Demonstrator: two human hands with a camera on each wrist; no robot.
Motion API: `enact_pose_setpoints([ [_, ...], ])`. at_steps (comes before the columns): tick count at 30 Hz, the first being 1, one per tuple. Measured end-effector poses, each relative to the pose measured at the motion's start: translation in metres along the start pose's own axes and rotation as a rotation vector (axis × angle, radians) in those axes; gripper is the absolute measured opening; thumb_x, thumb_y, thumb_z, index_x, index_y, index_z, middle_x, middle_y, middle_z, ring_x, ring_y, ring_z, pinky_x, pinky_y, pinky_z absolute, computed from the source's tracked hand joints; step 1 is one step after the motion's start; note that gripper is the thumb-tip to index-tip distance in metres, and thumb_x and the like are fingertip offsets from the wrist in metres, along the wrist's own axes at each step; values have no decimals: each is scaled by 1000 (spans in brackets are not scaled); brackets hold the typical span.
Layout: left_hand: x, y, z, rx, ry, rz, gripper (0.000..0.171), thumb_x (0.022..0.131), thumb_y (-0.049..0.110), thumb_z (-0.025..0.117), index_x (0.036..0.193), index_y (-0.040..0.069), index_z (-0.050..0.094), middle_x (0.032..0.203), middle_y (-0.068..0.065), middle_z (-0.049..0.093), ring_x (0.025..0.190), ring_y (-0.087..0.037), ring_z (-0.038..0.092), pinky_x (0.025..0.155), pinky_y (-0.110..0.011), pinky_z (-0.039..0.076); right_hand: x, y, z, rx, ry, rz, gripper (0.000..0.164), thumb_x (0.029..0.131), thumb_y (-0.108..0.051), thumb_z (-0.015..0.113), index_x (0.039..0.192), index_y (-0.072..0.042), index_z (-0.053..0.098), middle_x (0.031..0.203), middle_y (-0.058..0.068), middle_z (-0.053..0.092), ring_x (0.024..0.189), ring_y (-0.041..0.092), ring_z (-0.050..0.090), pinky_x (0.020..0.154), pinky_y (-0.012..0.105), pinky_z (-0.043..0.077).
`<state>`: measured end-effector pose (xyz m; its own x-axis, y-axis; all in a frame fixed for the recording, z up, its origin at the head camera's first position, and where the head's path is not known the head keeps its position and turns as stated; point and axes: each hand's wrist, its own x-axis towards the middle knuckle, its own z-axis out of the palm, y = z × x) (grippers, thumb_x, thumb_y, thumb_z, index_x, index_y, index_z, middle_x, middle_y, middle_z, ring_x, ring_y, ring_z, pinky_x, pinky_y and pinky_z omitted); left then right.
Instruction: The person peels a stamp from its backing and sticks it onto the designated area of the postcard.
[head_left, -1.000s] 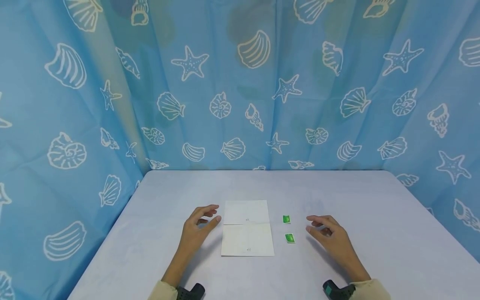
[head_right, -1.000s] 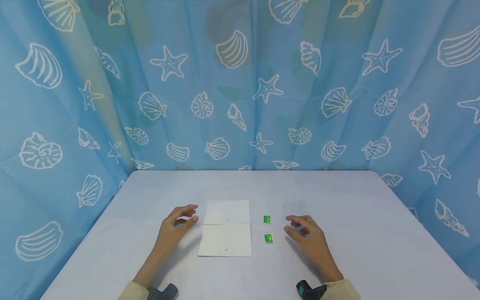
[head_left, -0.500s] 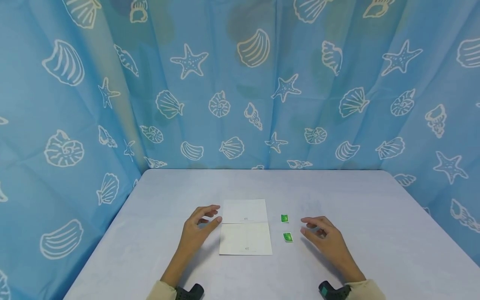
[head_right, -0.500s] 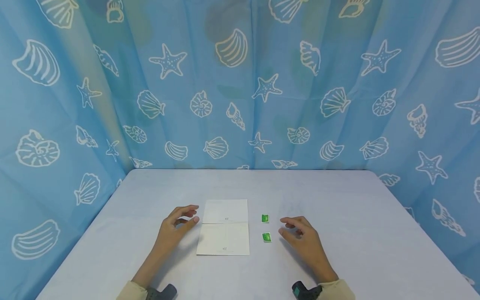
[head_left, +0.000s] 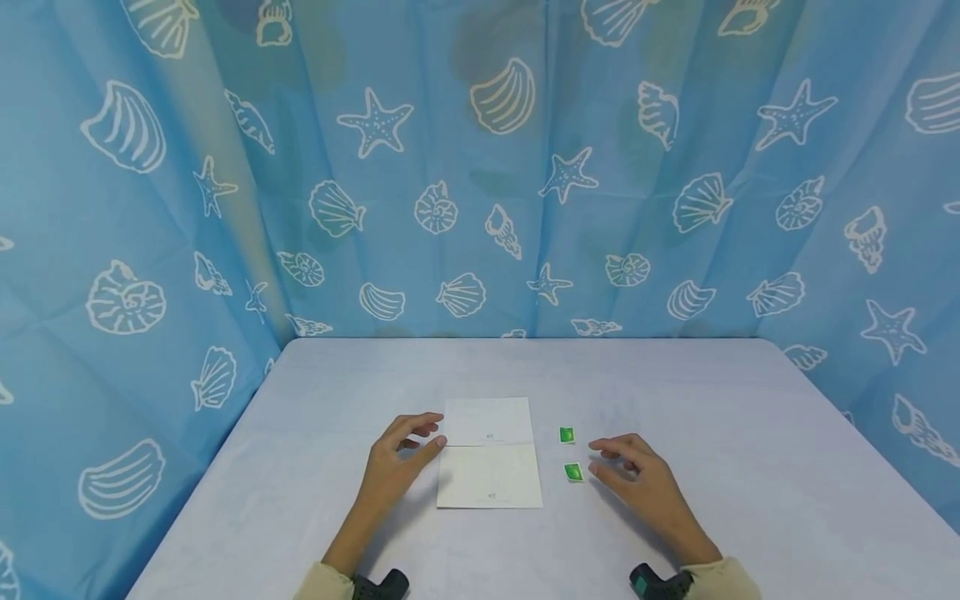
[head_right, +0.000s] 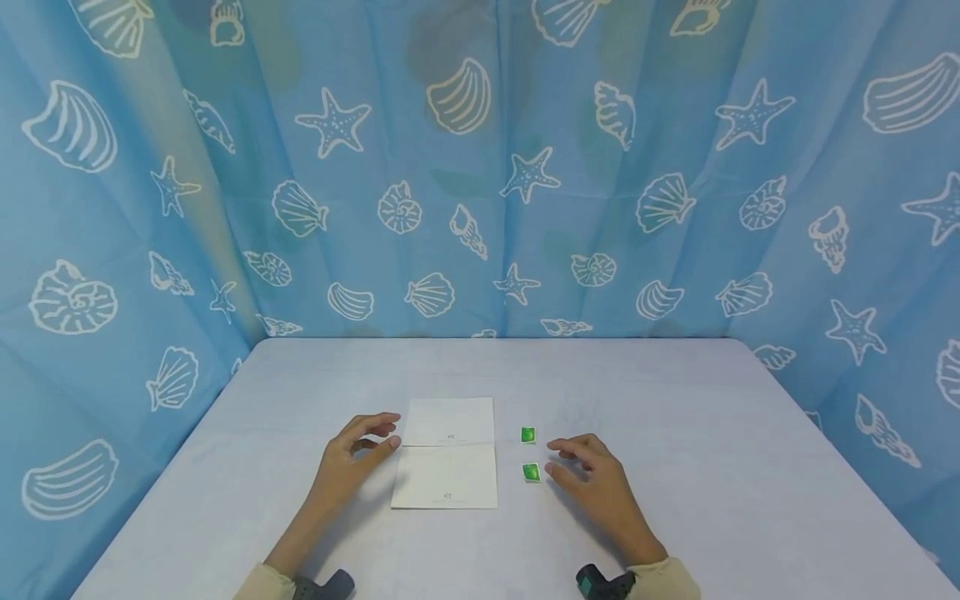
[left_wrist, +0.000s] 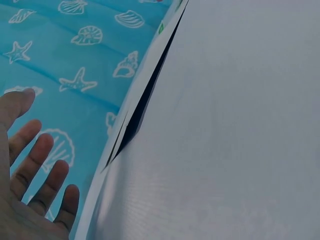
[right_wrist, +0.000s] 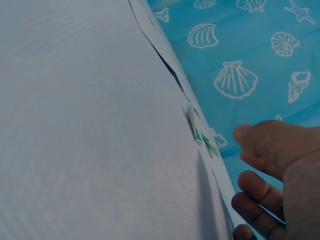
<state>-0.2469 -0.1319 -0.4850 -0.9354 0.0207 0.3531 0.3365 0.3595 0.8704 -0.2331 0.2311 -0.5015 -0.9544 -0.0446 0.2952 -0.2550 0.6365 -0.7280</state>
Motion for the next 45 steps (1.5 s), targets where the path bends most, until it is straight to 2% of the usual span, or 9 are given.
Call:
enact_pose_setpoints([
  [9,-2,-1,0,-10,-13,1,33,89,31,78,121,29,71,112,8,64,105,-14,58,93,-45,49,0,2,6,-18,-4,-37,30,86,-27,81,114,-18,74,103,-5,61,95,14,57,82,36,48],
  [16,-3,2,0,13,-23,17,36,90,30,77,124,19,70,114,9,64,106,-11,57,93,-43,50,-1,1,8,-22,-25,-39,31,85,-27,82,114,-18,74,104,-5,60,101,16,58,87,44,50],
  [25,-3,1,0,-1,-40,29,35,90,35,76,123,27,70,116,6,64,106,-12,58,94,-45,49,-3,1,7,-24,-36,-97,32,85,-27,82,113,-16,75,107,-4,59,104,21,60,89,49,51],
  [30,-3,1,1,-2,-45,24,35,91,34,76,124,23,70,118,1,65,107,-12,58,94,-45,49,-3,1,8,-45,-38,-148,32,84,-25,83,113,-15,75,107,-4,59,104,21,59,88,49,52],
  [33,-3,1,3,8,-43,25,35,91,30,76,124,19,70,118,1,65,107,-11,58,94,-44,50,-3,1,9,-52,-46,-155,33,83,-24,84,113,-14,75,107,-4,59,105,22,58,89,49,51],
  [35,-4,2,4,12,-39,30,34,91,27,77,124,20,70,117,3,65,106,-11,58,93,-44,50,-3,0,9,-56,-52,-155,33,83,-25,84,113,-14,75,108,-2,59,106,23,58,90,51,50],
  [40,-4,3,4,12,-46,49,35,91,33,76,123,21,71,116,6,64,106,-11,58,92,-43,51,-2,1,10,-80,-44,-161,32,83,-26,84,112,-15,75,108,-2,59,106,25,57,90,51,49],
  [45,-5,6,6,14,-67,37,33,91,38,75,121,24,71,117,6,64,106,-11,58,91,-41,51,-4,0,11,-82,-44,-160,33,81,-21,85,112,-14,75,108,-1,58,106,24,56,89,51,47],
])
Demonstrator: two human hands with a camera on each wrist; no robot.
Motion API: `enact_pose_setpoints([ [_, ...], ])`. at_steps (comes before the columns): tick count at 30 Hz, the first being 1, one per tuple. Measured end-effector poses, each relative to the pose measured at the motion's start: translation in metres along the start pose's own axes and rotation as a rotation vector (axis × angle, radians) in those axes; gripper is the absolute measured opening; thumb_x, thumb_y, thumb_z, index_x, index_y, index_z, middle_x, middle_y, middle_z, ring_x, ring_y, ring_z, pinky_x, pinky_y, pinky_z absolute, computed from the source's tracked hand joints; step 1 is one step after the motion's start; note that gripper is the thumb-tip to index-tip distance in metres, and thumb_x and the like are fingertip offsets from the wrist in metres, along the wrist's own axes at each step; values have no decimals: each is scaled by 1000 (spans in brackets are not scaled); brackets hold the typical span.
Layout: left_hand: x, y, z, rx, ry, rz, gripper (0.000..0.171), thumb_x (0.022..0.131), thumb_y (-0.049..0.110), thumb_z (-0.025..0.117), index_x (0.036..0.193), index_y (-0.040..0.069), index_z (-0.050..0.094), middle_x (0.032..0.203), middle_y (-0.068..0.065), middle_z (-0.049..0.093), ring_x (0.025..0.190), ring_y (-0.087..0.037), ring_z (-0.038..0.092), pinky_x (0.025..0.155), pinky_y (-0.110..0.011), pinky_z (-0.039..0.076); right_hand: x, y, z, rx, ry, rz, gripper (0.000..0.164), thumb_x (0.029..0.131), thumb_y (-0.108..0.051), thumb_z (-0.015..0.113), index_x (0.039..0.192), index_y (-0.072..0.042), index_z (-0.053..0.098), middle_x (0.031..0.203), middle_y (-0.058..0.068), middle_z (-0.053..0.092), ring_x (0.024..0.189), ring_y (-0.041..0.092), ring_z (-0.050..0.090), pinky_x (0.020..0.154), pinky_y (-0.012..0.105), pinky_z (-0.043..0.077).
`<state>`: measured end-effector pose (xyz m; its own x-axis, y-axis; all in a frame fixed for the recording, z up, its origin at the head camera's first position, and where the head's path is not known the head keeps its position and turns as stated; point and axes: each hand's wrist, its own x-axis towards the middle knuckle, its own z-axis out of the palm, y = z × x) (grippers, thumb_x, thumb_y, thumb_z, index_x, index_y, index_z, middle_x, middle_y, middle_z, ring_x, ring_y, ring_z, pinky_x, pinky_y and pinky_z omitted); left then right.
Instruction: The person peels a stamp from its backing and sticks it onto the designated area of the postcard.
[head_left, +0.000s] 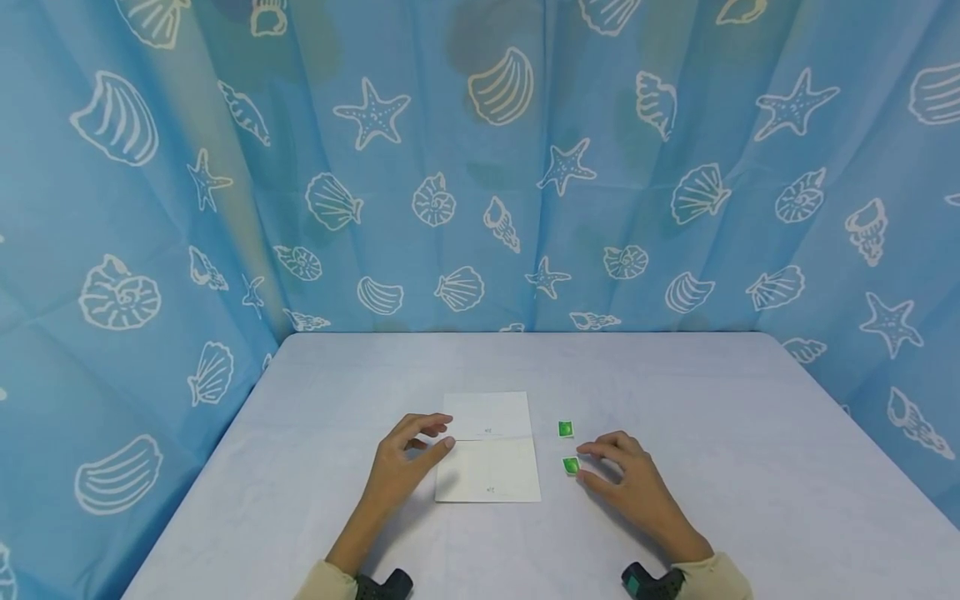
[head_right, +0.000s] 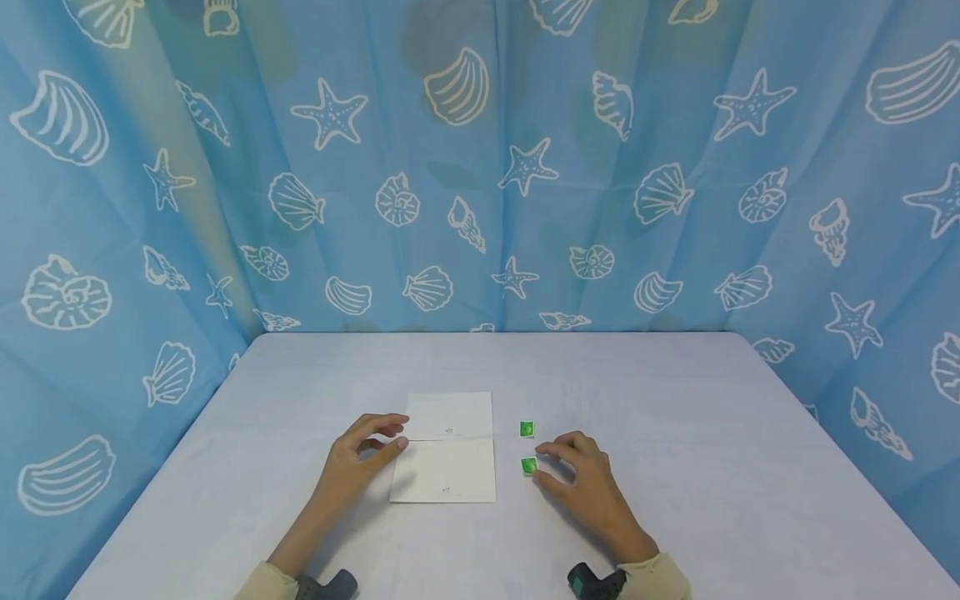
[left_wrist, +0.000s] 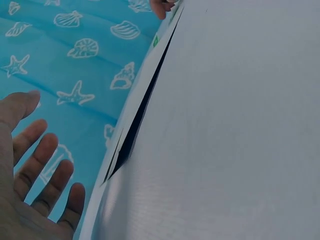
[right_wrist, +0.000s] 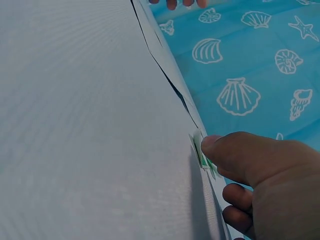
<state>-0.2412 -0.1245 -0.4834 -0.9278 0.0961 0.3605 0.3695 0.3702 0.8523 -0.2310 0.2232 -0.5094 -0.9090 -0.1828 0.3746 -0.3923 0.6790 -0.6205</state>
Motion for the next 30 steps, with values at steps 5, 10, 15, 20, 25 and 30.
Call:
enact_pose_setpoints([
  [5,0,2,1,7,-10,-15,34,91,38,74,121,23,71,117,6,64,107,-11,57,91,-40,51,0,-4,0,-1,-1,12,33,81,-19,85,111,-14,75,109,0,58,106,25,54,90,52,44],
  [10,0,2,2,-1,-16,-7,33,91,37,75,121,25,71,118,2,65,106,-11,57,91,-40,51,1,-6,0,-6,-5,5,31,81,-18,85,110,-14,76,110,2,58,107,27,53,92,54,40],
  [15,0,1,3,-2,-17,5,31,90,37,76,120,30,71,117,6,65,105,-11,57,90,-40,52,1,-7,-1,-30,-32,22,29,81,-20,85,109,-16,76,110,0,57,107,24,51,91,50,36],
  [20,-1,1,2,-6,-21,0,30,91,37,75,119,30,71,117,5,65,106,-10,57,90,-41,52,1,-8,-1,-36,-43,27,28,80,-19,85,106,-18,75,110,-2,56,109,25,51,93,51,35],
  [25,-1,1,2,-4,-21,-7,29,91,37,75,119,29,71,117,5,65,106,-10,57,89,-41,52,2,-7,0,-14,-46,21,26,80,-21,86,102,-22,74,111,-4,57,114,26,51,95,53,35],
  [30,-1,0,2,-10,-19,5,29,90,38,76,118,30,71,115,10,64,105,-10,58,89,-44,52,2,-7,-1,-14,-44,32,27,79,-20,86,103,-20,74,112,-2,57,114,27,51,97,55,35],
])
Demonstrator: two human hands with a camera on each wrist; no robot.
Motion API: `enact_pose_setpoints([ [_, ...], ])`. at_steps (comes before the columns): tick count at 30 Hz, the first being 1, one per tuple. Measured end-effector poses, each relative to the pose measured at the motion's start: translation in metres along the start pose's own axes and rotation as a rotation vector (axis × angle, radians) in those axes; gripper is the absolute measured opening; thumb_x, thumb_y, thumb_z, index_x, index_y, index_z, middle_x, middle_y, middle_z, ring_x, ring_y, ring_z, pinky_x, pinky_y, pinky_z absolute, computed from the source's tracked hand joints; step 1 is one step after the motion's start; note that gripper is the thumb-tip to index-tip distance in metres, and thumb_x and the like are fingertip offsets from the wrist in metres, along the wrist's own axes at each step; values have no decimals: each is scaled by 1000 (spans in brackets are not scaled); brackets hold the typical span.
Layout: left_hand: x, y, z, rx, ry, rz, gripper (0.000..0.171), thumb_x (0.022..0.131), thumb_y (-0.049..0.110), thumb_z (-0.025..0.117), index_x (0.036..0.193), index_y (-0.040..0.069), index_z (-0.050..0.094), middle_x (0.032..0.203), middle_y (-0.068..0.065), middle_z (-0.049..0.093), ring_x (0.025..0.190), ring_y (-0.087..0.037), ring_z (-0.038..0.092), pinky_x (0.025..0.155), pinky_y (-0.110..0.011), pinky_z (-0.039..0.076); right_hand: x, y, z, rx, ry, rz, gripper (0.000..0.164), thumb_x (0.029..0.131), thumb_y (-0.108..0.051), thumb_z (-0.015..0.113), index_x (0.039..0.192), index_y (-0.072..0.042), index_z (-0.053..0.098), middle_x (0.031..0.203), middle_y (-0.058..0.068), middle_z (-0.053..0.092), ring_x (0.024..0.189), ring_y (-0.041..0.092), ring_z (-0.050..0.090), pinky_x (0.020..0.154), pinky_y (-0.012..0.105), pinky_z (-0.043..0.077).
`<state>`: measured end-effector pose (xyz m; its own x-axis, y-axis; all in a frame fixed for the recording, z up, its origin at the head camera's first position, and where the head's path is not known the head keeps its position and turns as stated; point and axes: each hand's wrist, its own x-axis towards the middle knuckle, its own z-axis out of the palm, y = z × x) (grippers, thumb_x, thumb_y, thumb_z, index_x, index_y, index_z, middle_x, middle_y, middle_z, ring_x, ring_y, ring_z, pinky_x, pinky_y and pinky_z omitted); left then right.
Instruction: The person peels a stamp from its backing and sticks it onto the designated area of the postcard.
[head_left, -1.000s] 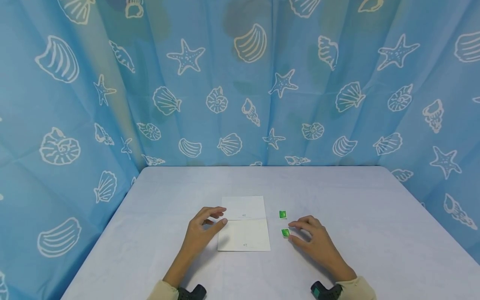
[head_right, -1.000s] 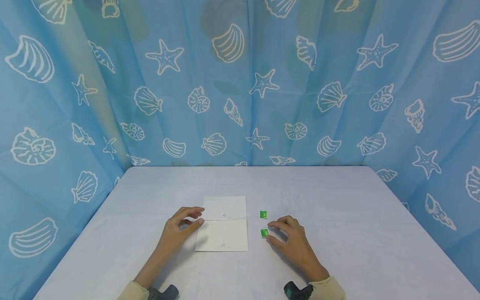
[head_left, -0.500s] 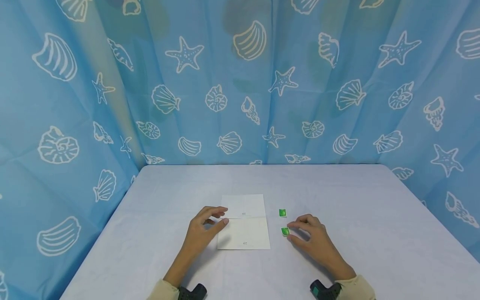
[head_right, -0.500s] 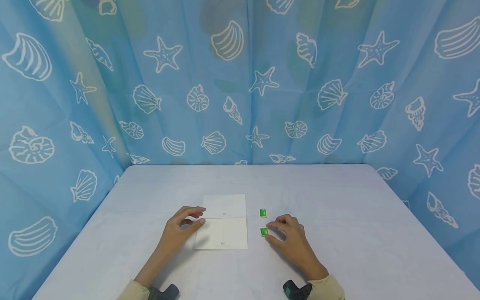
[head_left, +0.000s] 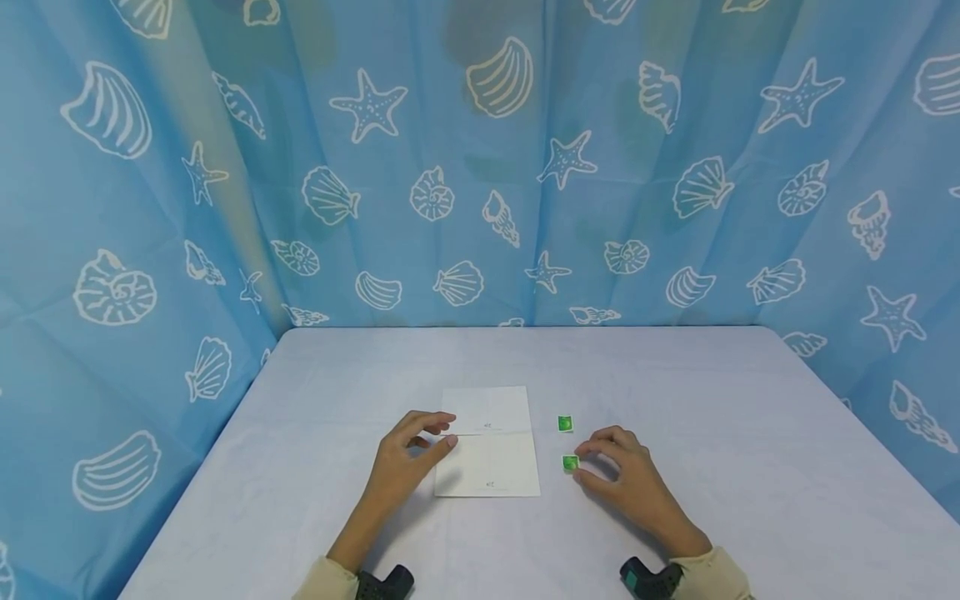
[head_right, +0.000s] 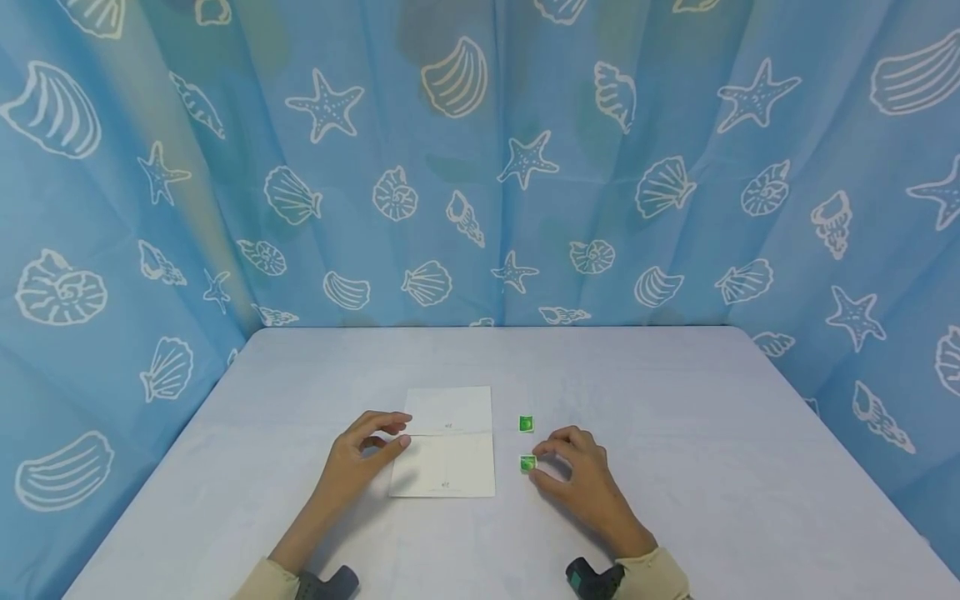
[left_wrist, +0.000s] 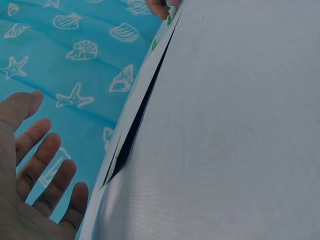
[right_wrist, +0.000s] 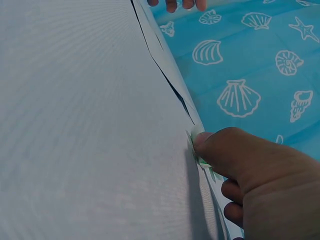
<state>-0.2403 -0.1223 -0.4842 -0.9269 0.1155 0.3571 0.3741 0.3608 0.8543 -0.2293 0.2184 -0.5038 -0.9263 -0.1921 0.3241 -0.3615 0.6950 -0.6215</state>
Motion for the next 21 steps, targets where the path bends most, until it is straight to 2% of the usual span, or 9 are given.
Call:
enact_pose_setpoints([
  [7,-1,1,0,2,-3,-2,29,91,38,75,119,30,71,116,12,63,105,-10,57,89,-43,52,-1,-3,-1,-14,-14,4,36,79,-18,86,112,-14,74,116,2,57,115,29,50,96,54,35],
  [16,-1,3,0,12,2,8,28,91,37,75,118,32,71,117,14,62,106,-10,58,88,-39,53,-2,1,0,-26,9,-69,28,80,-18,86,105,-18,75,112,-1,57,113,26,50,93,51,34],
  [21,-1,4,0,16,6,3,28,91,37,75,118,31,71,117,14,62,105,-9,58,88,-38,53,-1,4,0,-21,16,-73,28,78,-16,86,104,-18,74,113,-2,57,114,26,50,93,50,34],
])
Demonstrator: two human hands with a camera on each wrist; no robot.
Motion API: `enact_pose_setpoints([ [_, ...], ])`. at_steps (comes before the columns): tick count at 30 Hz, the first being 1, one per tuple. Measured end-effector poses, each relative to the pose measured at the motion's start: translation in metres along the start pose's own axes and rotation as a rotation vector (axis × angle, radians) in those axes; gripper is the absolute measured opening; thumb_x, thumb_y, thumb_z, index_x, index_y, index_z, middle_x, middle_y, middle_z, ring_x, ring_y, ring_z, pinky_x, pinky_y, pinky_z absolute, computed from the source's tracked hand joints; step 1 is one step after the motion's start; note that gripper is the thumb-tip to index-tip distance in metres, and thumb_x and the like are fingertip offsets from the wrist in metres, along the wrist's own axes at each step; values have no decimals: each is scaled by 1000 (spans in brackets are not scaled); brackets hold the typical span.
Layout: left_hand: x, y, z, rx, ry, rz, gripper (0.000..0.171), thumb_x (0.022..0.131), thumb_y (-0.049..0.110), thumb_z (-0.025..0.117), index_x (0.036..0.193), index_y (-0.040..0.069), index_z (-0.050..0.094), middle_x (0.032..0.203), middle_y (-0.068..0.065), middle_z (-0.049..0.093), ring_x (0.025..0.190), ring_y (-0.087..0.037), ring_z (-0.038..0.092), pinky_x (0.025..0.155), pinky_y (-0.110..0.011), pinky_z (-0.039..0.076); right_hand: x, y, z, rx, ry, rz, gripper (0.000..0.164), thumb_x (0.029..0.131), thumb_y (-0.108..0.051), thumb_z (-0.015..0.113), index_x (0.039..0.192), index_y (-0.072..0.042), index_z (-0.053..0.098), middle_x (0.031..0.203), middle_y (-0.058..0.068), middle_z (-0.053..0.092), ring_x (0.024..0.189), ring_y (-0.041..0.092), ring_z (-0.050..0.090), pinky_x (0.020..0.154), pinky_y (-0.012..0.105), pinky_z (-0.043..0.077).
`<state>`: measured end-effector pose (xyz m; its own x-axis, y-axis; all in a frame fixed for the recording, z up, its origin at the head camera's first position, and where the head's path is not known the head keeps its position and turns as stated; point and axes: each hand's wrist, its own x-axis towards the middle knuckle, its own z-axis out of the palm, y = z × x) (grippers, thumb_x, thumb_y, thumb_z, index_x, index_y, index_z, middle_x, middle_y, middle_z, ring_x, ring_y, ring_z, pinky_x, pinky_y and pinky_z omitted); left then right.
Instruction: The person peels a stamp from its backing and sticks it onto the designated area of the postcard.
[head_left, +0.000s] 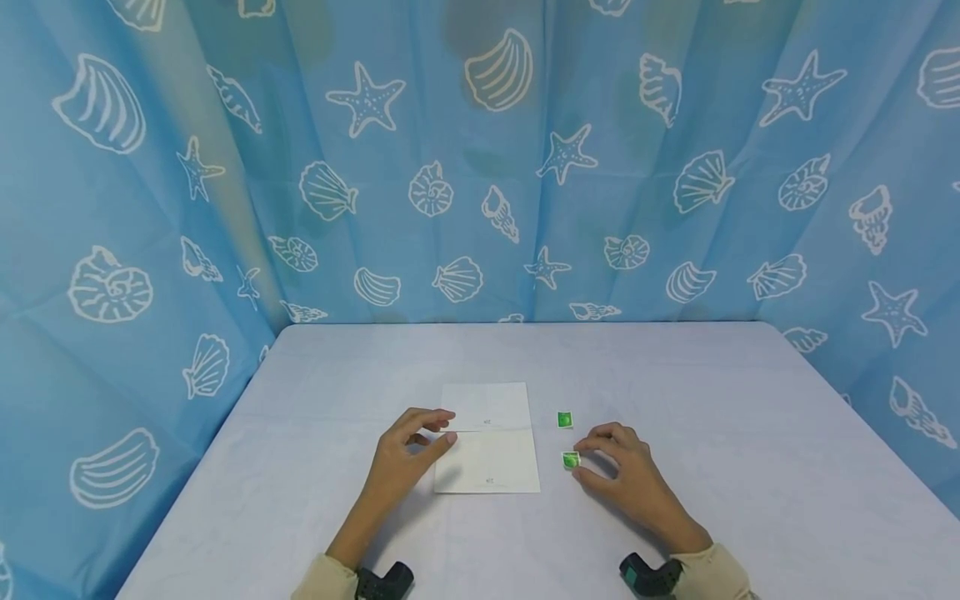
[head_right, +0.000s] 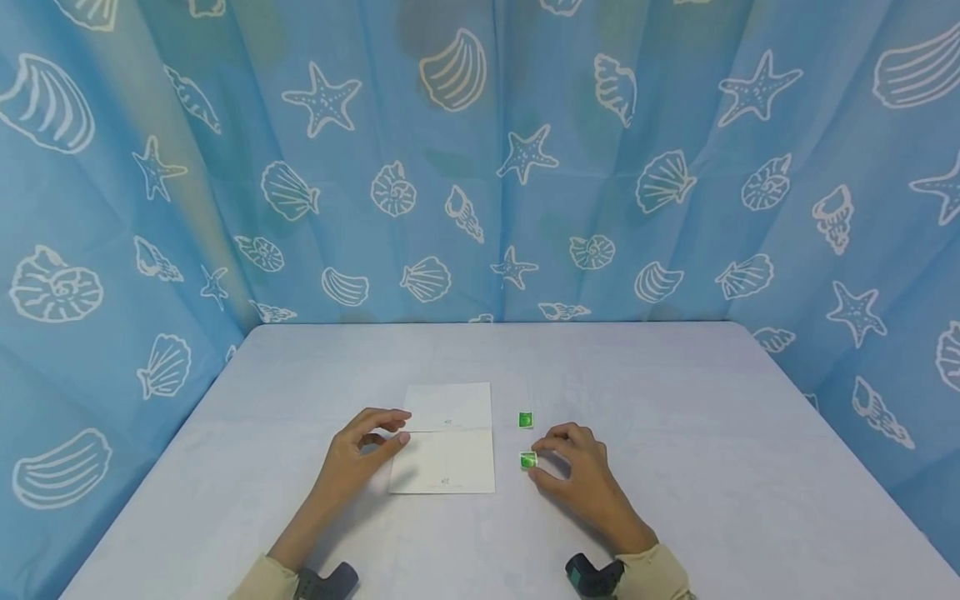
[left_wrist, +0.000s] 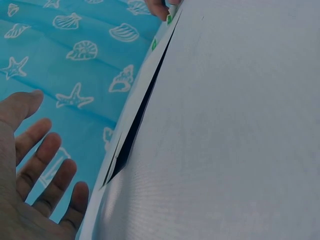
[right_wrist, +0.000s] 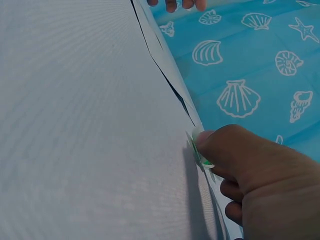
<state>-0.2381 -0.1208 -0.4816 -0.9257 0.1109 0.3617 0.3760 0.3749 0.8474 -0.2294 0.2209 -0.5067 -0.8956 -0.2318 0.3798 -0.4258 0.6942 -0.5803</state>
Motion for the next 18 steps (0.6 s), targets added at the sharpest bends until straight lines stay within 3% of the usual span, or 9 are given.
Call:
enact_pose_setpoints([
  [8,0,-1,0,3,-8,-8,28,91,38,74,119,30,72,116,14,62,105,-8,58,88,-37,53,1,1,-1,31,26,17,27,79,-16,86,104,-17,75,113,-1,58,113,26,52,94,55,40],
  [18,0,-1,-1,-16,-11,8,30,91,39,75,119,31,71,117,12,63,105,-10,58,88,-41,53,1,-2,-4,59,61,14,26,79,-14,86,103,-15,75,112,0,59,111,26,55,93,53,47],
])
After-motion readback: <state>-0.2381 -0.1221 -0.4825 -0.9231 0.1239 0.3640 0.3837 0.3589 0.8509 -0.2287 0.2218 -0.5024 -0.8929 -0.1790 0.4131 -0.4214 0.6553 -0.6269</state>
